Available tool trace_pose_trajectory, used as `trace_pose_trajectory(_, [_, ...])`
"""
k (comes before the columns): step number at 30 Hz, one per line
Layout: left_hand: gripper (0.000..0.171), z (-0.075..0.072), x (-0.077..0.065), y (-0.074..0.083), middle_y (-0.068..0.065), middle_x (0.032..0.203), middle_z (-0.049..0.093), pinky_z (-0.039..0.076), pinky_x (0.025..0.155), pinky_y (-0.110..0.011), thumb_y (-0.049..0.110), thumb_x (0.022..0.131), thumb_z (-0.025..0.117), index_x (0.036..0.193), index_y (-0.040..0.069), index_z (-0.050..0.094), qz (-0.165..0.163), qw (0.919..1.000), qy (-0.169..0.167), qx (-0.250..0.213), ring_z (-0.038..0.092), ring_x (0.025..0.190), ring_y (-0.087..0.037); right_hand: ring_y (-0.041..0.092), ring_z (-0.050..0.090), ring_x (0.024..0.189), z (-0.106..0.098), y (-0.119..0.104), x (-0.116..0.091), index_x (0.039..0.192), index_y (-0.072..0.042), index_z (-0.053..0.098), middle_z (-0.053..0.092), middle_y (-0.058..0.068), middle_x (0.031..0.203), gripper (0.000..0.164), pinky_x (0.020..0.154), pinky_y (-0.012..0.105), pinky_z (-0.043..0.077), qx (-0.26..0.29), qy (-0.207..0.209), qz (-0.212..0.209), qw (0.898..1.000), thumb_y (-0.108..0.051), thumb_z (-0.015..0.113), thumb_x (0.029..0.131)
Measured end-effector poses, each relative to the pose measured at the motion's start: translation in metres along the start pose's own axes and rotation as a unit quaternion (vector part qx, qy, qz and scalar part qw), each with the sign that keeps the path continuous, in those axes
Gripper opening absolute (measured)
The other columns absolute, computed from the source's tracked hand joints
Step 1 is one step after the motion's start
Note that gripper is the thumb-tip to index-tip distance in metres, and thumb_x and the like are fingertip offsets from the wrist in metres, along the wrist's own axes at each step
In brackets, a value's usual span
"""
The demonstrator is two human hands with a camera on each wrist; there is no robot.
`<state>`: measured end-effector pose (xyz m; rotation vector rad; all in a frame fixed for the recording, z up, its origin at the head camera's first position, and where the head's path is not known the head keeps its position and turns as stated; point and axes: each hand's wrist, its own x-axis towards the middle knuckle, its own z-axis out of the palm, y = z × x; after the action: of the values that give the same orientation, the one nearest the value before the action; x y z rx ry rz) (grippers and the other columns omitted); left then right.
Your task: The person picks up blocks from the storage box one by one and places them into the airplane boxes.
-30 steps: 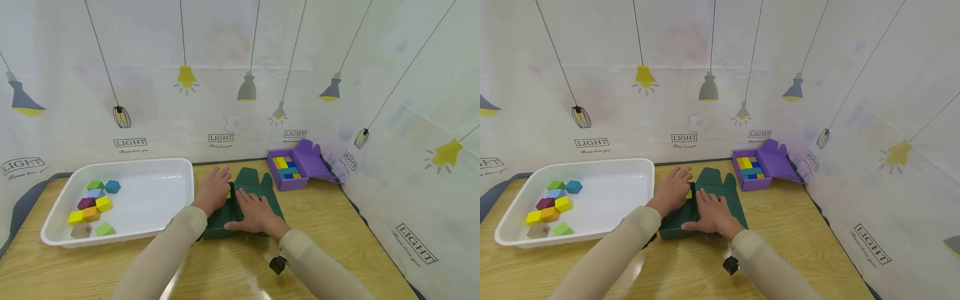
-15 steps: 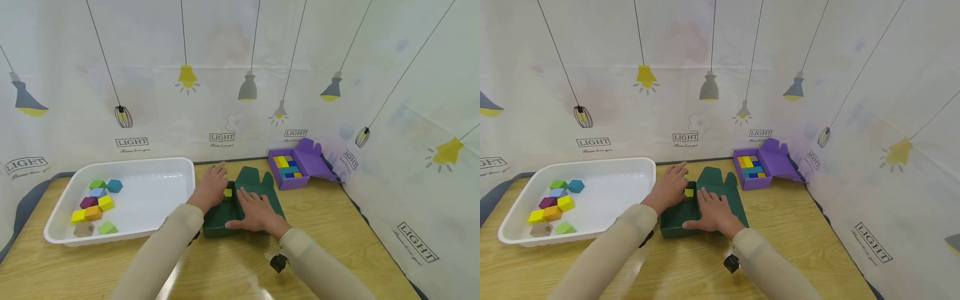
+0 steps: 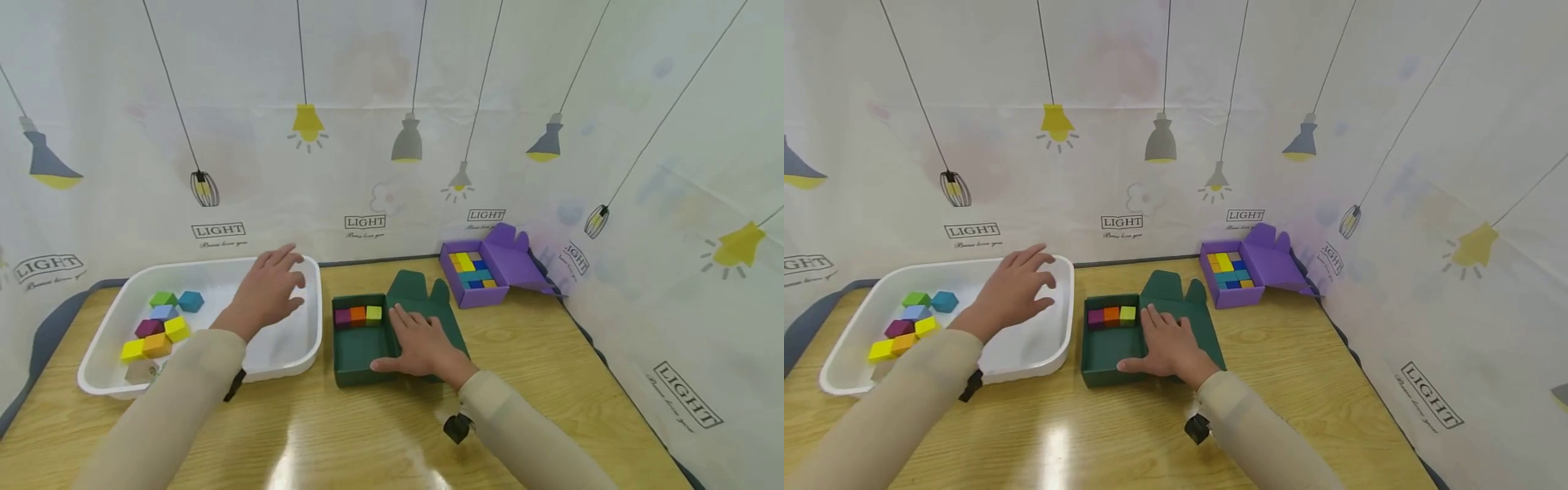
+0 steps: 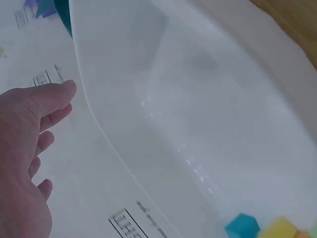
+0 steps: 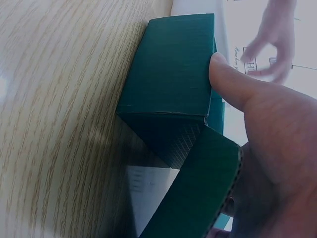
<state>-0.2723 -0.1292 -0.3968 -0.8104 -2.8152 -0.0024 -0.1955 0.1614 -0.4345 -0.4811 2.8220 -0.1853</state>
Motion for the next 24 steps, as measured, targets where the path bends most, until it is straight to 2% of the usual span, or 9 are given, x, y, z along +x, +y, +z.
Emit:
trace_pose_trajectory(4, [0.020,-0.010,-0.033,-0.041,-0.016,0.137,0.052,0.023,0.117,-0.059,0.024,0.079,0.080,0.095,0.013,0.073,-0.044,0.9988,-0.015,-0.017,0.026,0.144,-0.039,0.030,0.027,0.148,0.000,-0.001,0.000,0.157,-0.012,0.015,0.015,0.007,0.165,0.106,0.116,0.056,0.028,0.002,0.001,-0.002,1.000,-0.076,0.052,0.081])
trace_pose_trajectory(8, [0.018,-0.019,-0.067,-0.079,-0.022,0.136,0.051,0.022,0.113,-0.067,0.020,0.078,0.080,0.093,0.013,0.074,-0.094,0.9943,-0.046,-0.019,0.024,0.141,-0.045,0.030,0.026,0.148,0.001,0.000,0.000,0.157,-0.012,0.015,0.015,0.007,0.165,0.106,0.116,0.056,0.028,0.006,0.002,-0.003,1.000,-0.076,0.052,0.081])
trace_pose_trajectory(12, [0.020,-0.021,-0.097,-0.110,-0.026,0.134,0.051,0.019,0.110,-0.072,0.021,0.077,0.080,0.094,0.011,0.075,-0.132,0.9886,-0.070,-0.021,0.022,0.138,-0.050,0.030,0.025,0.149,0.001,0.001,0.000,0.157,-0.012,0.014,0.014,0.007,0.165,0.107,0.116,0.056,0.026,0.008,0.000,-0.002,1.000,-0.077,0.052,0.081])
trace_pose_trajectory(17, [0.022,-0.019,-0.124,-0.130,-0.031,0.131,0.051,0.017,0.107,-0.076,0.022,0.075,0.080,0.093,0.010,0.076,-0.153,0.9838,-0.091,-0.024,0.021,0.134,-0.054,0.030,0.024,0.149,0.001,0.000,0.000,0.157,-0.013,0.013,0.013,0.007,0.165,0.106,0.117,0.057,0.025,0.011,-0.004,-0.001,1.000,-0.076,0.053,0.081])
trace_pose_trajectory(20, [0.027,-0.015,-0.136,-0.136,-0.032,0.130,0.052,0.016,0.107,-0.076,0.028,0.074,0.082,0.095,0.011,0.076,-0.152,0.9820,-0.111,-0.011,0.025,0.131,-0.055,0.030,0.025,0.149,0.001,0.000,0.000,0.157,-0.013,0.013,0.013,0.007,0.165,0.106,0.117,0.057,0.025,0.011,-0.003,0.000,1.000,-0.075,0.053,0.082])
trace_pose_trajectory(24, [0.039,-0.008,-0.148,-0.141,-0.033,0.133,0.050,0.014,0.107,-0.076,0.031,0.073,0.082,0.104,0.010,0.074,-0.163,0.9769,-0.139,-0.007,0.026,0.129,-0.055,0.030,0.025,0.149,0.000,-0.001,0.000,0.157,-0.012,0.014,0.014,0.007,0.165,0.106,0.117,0.057,0.026,0.010,-0.001,0.000,1.000,-0.075,0.053,0.082])
